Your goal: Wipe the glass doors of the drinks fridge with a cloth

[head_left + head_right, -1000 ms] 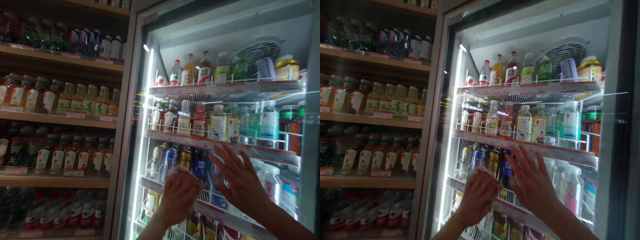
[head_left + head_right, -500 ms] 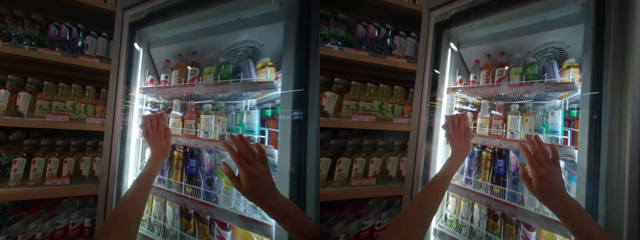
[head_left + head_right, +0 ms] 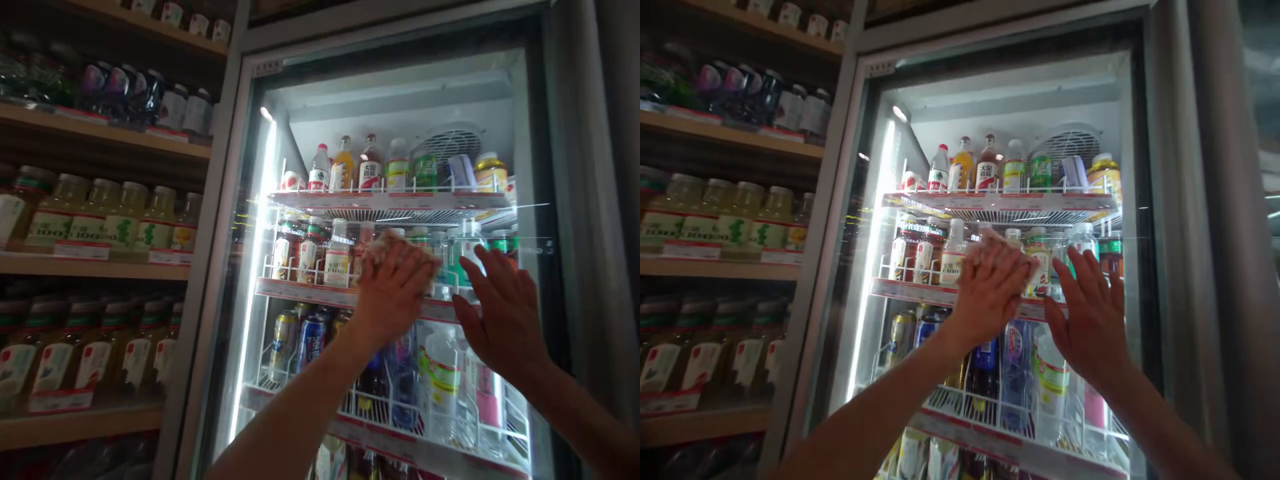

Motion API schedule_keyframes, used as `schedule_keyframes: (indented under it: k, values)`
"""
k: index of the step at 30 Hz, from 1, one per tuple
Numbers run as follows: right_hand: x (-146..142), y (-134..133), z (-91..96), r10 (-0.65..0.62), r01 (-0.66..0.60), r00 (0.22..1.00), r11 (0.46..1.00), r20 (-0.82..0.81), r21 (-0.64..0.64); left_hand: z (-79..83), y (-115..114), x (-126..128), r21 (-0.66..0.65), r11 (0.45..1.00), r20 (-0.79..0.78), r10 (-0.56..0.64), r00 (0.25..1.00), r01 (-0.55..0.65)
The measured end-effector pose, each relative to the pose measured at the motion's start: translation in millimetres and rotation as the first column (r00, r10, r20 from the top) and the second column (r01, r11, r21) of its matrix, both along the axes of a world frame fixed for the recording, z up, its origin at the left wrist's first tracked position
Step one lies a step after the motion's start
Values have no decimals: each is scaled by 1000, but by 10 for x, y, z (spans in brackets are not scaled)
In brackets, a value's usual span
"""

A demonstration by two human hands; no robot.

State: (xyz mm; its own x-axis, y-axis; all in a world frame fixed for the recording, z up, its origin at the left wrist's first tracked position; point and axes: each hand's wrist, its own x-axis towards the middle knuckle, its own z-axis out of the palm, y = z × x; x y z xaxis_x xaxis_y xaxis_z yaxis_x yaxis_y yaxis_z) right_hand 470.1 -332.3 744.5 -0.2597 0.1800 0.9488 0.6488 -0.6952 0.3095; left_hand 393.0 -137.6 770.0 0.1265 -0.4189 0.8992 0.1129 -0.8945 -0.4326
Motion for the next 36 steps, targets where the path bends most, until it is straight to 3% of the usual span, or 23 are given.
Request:
schedule_keyframes:
  k: [2, 5, 7, 10, 12, 14, 17, 18, 19, 21, 23, 24, 25, 27, 29, 31, 32, 33, 35, 36]
  values:
    - [17, -16, 46, -6, 6, 1000, 999, 8, 39, 23, -6, 2, 44, 999, -17, -15, 1000, 16]
    - [39, -52, 83, -53, 55, 998, 997, -38, 55, 171, 139, -47, -237, 971, 121, 50, 991, -20]
    - [35, -45, 106, -52, 54, 998, 997, -46, 46, 224, 137, -33, -305, 952, 147, 73, 986, -25]
    - [10, -8, 146, -8, 8, 1000, 999, -2, 42, 167, -26, 57, -49, 999, 55, -1, 999, 4]
    - [12, -5, 167, -2, 2, 1000, 998, 11, 57, 142, -52, 80, 61, 998, 17, -31, 999, 30]
    - [39, -25, 175, -16, 16, 1000, 997, 6, 72, 192, 57, 40, -43, 999, 69, -18, 997, 21]
    - [69, -36, 189, -29, 30, 1000, 997, -12, 70, 282, 186, -28, -336, 942, 196, 63, 979, 7]
    - [59, -23, 204, -26, 27, 1000, 997, -17, 66, 273, 141, -21, -342, 940, 206, 67, 976, 8]
    - [38, -2, 227, -18, 19, 1000, 998, -19, 63, 239, 44, 4, -274, 962, 188, 47, 981, 6]
    - [-30, 43, 295, 20, -20, 1000, 997, 0, 79, 146, -226, 87, 2, 1000, 89, -16, 996, 16]
    - [-95, 63, 375, 72, -72, 997, 991, 7, 113, 130, -389, 151, 193, 981, -8, -23, 1000, 25]
    - [-111, 56, 408, 91, -90, 996, 988, 2, 129, 181, -363, 147, 215, 977, -28, -12, 1000, 17]
    - [-112, 40, 433, 97, -95, 995, 986, -12, 135, 271, -255, 109, 175, 985, -19, 5, 1000, -2]
    - [-72, 2, 445, 77, -72, 996, 990, -38, 124, 526, 145, -55, -36, 998, 58, 50, 997, -48]
    - [-17, 4, 413, 36, -33, 999, 995, -31, 94, 759, 578, -241, -397, 917, 204, 139, 969, -48]
    - [-7, 94, 362, 7, -7, 1000, 999, -8, 46, 830, 797, -333, -577, 816, 264, 205, 943, -16]
    - [-30, 174, 341, 6, -6, 1000, 1000, 6, 19, 790, 796, -333, -578, 816, 265, 209, 941, -18]
    - [-71, 270, 326, 15, -15, 1000, 1000, 20, -11, 710, 738, -309, -516, 856, 248, 190, 950, -36]
    - [-187, 472, 320, 48, -45, 998, 996, 42, -74, 503, 581, -243, -263, 961, 158, 126, 979, -81]
    - [-246, 555, 328, 63, -58, 997, 993, 50, -99, 408, 553, -230, -148, 985, 110, 107, 988, -90]
